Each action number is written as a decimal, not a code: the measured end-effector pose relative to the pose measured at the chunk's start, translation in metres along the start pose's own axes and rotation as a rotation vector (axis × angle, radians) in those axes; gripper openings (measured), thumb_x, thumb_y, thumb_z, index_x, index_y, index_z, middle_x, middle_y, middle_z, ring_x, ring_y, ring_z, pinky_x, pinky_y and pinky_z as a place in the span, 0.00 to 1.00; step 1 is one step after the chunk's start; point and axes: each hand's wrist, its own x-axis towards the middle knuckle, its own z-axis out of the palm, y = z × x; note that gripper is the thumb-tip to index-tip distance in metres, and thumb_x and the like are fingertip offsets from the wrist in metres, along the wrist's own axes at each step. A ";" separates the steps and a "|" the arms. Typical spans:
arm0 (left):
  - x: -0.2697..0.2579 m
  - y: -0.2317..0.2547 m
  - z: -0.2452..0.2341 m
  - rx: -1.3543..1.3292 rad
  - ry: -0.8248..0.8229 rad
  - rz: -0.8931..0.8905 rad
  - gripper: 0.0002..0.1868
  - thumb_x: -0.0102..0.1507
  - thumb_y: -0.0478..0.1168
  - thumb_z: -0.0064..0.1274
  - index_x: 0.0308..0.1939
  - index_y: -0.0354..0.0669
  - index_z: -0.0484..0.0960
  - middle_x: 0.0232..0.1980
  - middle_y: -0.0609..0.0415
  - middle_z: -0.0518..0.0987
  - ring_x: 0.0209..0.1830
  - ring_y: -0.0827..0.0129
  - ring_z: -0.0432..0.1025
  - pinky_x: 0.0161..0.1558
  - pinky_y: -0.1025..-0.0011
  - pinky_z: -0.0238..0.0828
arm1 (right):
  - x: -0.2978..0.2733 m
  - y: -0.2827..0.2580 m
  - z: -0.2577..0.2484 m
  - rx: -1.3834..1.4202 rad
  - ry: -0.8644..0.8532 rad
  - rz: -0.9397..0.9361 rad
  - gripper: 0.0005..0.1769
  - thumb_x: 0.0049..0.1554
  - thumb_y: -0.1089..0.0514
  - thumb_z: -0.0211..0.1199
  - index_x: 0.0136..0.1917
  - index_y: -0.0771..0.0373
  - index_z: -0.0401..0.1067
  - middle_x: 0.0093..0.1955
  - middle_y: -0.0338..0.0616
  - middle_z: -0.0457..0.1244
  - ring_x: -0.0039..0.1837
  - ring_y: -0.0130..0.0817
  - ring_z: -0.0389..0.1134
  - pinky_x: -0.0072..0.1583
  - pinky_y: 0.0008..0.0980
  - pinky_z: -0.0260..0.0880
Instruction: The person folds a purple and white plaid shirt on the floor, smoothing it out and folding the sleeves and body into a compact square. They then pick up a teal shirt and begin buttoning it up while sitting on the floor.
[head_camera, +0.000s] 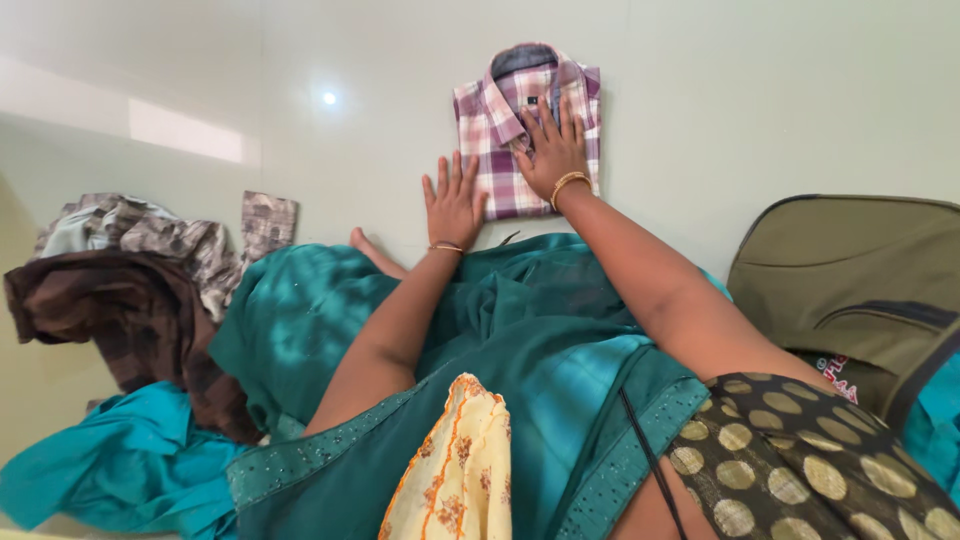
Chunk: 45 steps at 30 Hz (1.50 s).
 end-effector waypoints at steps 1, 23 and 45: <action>-0.010 0.001 -0.002 -0.003 -0.001 -0.006 0.36 0.71 0.59 0.38 0.82 0.59 0.51 0.85 0.53 0.46 0.86 0.53 0.38 0.79 0.42 0.27 | -0.002 -0.002 0.000 0.010 -0.023 -0.012 0.41 0.63 0.40 0.56 0.84 0.50 0.51 0.88 0.47 0.36 0.86 0.56 0.28 0.80 0.60 0.30; -0.021 0.001 -0.011 0.010 -0.105 0.001 0.44 0.64 0.59 0.40 0.81 0.45 0.54 0.85 0.47 0.44 0.84 0.47 0.32 0.76 0.37 0.23 | 0.027 -0.091 0.075 0.020 -0.094 -0.256 0.38 0.65 0.46 0.53 0.81 0.67 0.52 0.87 0.61 0.34 0.87 0.51 0.32 0.83 0.50 0.32; -0.021 0.003 -0.015 0.032 -0.054 -0.003 0.38 0.68 0.63 0.38 0.81 0.63 0.52 0.85 0.51 0.46 0.84 0.47 0.35 0.77 0.38 0.25 | 0.154 -0.103 0.072 0.100 -0.016 0.024 0.49 0.67 0.36 0.53 0.81 0.76 0.38 0.85 0.66 0.31 0.86 0.57 0.28 0.82 0.51 0.32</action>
